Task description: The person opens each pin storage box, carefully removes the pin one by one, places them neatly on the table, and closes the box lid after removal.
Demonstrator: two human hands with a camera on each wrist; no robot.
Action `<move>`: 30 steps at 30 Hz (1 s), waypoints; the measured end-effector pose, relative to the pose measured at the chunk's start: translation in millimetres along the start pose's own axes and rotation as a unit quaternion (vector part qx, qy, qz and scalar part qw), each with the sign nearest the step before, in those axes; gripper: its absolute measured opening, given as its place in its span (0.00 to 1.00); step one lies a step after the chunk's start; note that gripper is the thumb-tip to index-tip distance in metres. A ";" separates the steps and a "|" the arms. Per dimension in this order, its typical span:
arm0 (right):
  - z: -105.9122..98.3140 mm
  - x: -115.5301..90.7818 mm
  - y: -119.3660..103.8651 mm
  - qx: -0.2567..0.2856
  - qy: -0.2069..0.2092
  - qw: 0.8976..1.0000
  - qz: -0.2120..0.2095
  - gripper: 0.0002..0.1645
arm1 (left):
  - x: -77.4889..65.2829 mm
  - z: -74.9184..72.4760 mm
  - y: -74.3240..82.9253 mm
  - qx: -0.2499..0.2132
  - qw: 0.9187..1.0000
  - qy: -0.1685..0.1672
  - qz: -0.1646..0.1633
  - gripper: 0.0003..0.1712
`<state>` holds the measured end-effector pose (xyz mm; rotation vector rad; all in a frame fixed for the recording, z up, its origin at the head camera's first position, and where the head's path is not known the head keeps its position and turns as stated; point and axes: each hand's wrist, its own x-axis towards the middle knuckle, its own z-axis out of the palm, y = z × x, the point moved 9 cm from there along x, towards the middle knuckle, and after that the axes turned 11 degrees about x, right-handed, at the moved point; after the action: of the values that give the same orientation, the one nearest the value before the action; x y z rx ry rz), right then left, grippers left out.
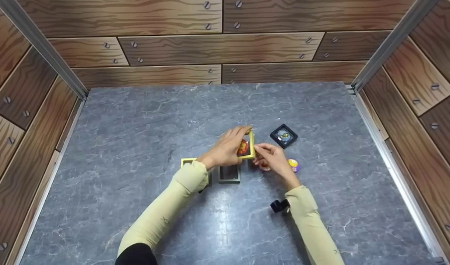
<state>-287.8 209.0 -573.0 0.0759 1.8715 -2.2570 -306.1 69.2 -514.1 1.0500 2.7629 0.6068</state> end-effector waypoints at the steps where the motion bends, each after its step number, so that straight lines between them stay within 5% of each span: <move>1: 0.1 -0.3 0.2 0.003 0.001 1.000 0.003 0.17 | -0.7 -0.5 0.0 -0.013 1.000 -0.001 0.006 0.68; 8: 1.7 -2.2 2.0 0.004 0.006 1.000 0.021 0.13 | -3.6 0.1 -3.1 -0.074 0.997 -0.012 0.021 0.68; 15: 5.2 -6.3 4.8 0.022 0.014 0.999 0.039 0.15 | -4.3 1.2 -7.3 -0.104 0.994 -0.018 -0.006 0.67; 23: 3.2 -9.6 6.7 0.043 0.029 0.998 0.027 0.20 | -5.2 1.8 -9.7 -0.115 0.993 -0.022 -0.028 0.66; 30: 4.2 -11.7 6.6 0.045 -0.002 0.999 0.004 0.28 | -7.4 1.3 -9.0 -0.123 0.992 -0.023 -0.027 0.64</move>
<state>-274.8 205.3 -576.6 0.0912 1.7644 -2.3340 -305.8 58.6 -519.2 0.9199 2.5832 0.8759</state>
